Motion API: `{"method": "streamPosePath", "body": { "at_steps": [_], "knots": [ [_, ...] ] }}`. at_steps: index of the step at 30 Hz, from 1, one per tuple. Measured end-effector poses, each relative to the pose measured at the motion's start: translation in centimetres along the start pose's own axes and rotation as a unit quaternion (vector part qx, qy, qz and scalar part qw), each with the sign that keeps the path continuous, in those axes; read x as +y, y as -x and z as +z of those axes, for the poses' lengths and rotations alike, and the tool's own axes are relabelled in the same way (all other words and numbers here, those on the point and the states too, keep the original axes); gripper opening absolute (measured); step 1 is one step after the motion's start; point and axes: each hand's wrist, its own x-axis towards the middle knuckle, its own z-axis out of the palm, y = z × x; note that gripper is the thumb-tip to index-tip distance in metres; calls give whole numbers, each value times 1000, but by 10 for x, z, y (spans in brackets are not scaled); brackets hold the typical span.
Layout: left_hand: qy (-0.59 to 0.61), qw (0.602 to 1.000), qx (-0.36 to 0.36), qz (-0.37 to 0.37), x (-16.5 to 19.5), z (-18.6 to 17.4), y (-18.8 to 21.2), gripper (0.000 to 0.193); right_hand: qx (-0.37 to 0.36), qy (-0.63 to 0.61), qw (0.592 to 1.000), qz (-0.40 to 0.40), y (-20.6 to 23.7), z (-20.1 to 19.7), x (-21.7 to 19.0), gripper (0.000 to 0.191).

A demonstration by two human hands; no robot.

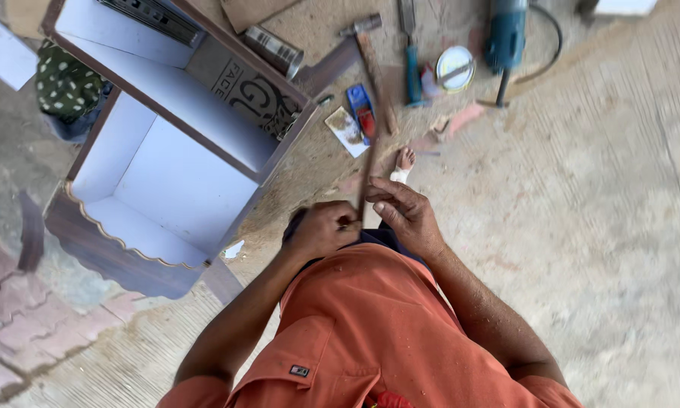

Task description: The person applies a yellowish adhesive to the edges of a wooden drawer using a small brush. They dip the brush into a can, spread the glue along the drawer's inner rim, and then place a metal strip inside the drawer.

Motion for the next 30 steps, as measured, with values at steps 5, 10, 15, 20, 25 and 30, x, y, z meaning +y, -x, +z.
{"method": "streamPosePath", "body": {
  "at_steps": [5,10,15,20,25,30],
  "knots": [
    [90,993,44,-57,34,80,-86,16,-14,46,998,25,-51,-96,15,29],
    [200,962,167,-76,32,124,-136,15,-110,157,979,71,-95,-159,19,28],
    [258,903,307,-153,17,142,-161,13,-199,208,956,-63,-141,-165,10,26],
    [329,874,343,-104,9,132,-173,21,-225,200,952,-55,-169,-161,7,37],
    [211,880,376,-198,-18,91,-202,13,-91,224,967,-82,-224,-218,13,31],
    [308,830,432,-175,-61,17,-294,22,-164,393,890,-166,-312,-268,15,25]
  ]
}}
